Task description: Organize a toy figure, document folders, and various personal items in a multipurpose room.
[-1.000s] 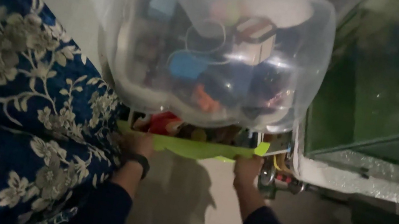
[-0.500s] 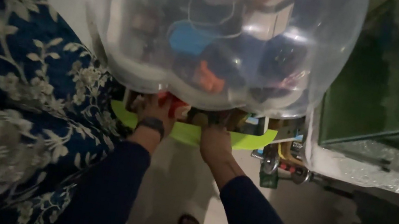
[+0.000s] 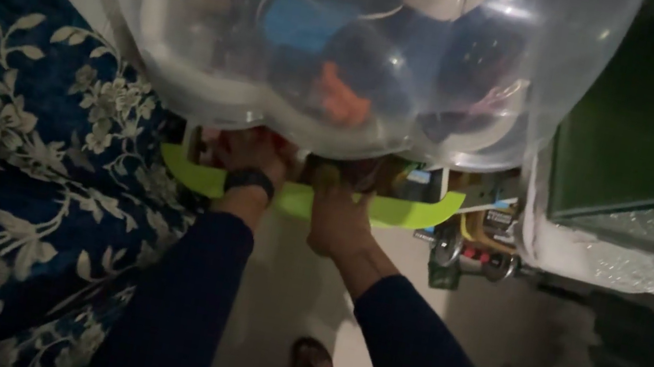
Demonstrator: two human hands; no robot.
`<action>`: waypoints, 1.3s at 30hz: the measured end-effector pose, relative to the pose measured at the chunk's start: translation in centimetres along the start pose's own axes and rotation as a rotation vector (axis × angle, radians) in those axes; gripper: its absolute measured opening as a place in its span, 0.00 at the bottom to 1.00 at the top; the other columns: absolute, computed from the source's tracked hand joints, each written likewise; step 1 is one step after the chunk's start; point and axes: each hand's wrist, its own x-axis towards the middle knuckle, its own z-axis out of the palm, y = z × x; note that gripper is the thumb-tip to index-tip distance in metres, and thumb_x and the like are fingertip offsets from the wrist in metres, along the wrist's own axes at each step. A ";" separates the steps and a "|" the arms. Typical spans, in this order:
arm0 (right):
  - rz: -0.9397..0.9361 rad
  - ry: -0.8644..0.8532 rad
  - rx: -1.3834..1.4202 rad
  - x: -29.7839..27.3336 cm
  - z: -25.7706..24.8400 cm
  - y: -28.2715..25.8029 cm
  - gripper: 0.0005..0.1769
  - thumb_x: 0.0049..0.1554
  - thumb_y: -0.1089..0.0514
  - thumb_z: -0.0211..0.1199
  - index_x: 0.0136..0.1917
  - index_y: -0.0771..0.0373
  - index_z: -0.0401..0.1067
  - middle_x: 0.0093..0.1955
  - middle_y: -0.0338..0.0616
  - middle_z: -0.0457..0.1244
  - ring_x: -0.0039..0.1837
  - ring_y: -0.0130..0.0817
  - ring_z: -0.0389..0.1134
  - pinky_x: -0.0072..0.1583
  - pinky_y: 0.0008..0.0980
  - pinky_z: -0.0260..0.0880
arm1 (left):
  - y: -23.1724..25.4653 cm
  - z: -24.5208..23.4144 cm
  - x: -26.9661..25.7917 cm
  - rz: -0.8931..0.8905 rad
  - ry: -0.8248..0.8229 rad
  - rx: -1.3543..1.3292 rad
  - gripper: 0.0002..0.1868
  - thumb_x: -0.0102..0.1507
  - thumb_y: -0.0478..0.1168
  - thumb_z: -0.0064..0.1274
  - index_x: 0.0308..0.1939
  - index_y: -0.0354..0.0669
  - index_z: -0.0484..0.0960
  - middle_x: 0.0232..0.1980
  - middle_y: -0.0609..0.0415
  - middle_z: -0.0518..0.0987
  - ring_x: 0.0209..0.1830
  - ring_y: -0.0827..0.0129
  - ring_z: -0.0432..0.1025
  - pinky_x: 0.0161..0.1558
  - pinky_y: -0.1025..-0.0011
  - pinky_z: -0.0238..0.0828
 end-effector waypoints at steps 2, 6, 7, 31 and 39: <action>-0.016 0.019 -0.012 0.4 0.1 -0.2 0.45 0.54 0.57 0.62 0.79 0.64 0.45 0.78 0.55 0.49 0.78 0.49 0.51 0.72 0.76 0.45 | 0.0 -0.2 -3.2 0.087 0.222 -0.120 0.48 0.64 0.63 0.48 0.78 0.44 0.44 0.81 0.40 0.42 0.79 0.39 0.40 0.72 0.36 0.36; -0.006 -0.014 -0.011 0.6 1.0 0.7 0.46 0.53 0.61 0.63 0.80 0.61 0.44 0.81 0.52 0.44 0.78 0.49 0.49 0.70 0.73 0.48 | -1.5 1.2 -5.3 0.274 0.400 -0.177 0.54 0.62 0.63 0.52 0.79 0.39 0.42 0.81 0.38 0.44 0.79 0.36 0.41 0.72 0.32 0.35; -0.045 0.078 0.024 0.0 0.9 0.9 0.46 0.54 0.58 0.62 0.80 0.56 0.45 0.81 0.51 0.45 0.79 0.50 0.48 0.71 0.72 0.49 | -1.4 0.4 -6.2 0.343 0.365 -0.115 0.49 0.63 0.61 0.51 0.79 0.48 0.44 0.82 0.41 0.45 0.79 0.37 0.43 0.70 0.30 0.37; 0.435 0.248 1.721 9.2 9.4 9.9 0.17 0.59 0.66 0.58 0.62 0.69 0.68 0.47 0.52 0.69 0.48 0.45 0.71 0.48 0.39 0.73 | -3.9 6.0 -0.7 0.076 0.332 -2.031 0.28 0.69 0.43 0.44 0.72 0.37 0.66 0.66 0.45 0.68 0.61 0.51 0.65 0.62 0.51 0.63; 0.017 0.333 1.447 9.3 11.9 8.5 0.39 0.52 0.68 0.60 0.75 0.60 0.55 0.58 0.49 0.65 0.54 0.40 0.70 0.49 0.36 0.75 | -8.5 6.0 0.4 -0.007 -0.153 -2.484 0.20 0.69 0.55 0.34 0.43 0.46 0.75 0.43 0.54 0.73 0.42 0.61 0.68 0.46 0.60 0.60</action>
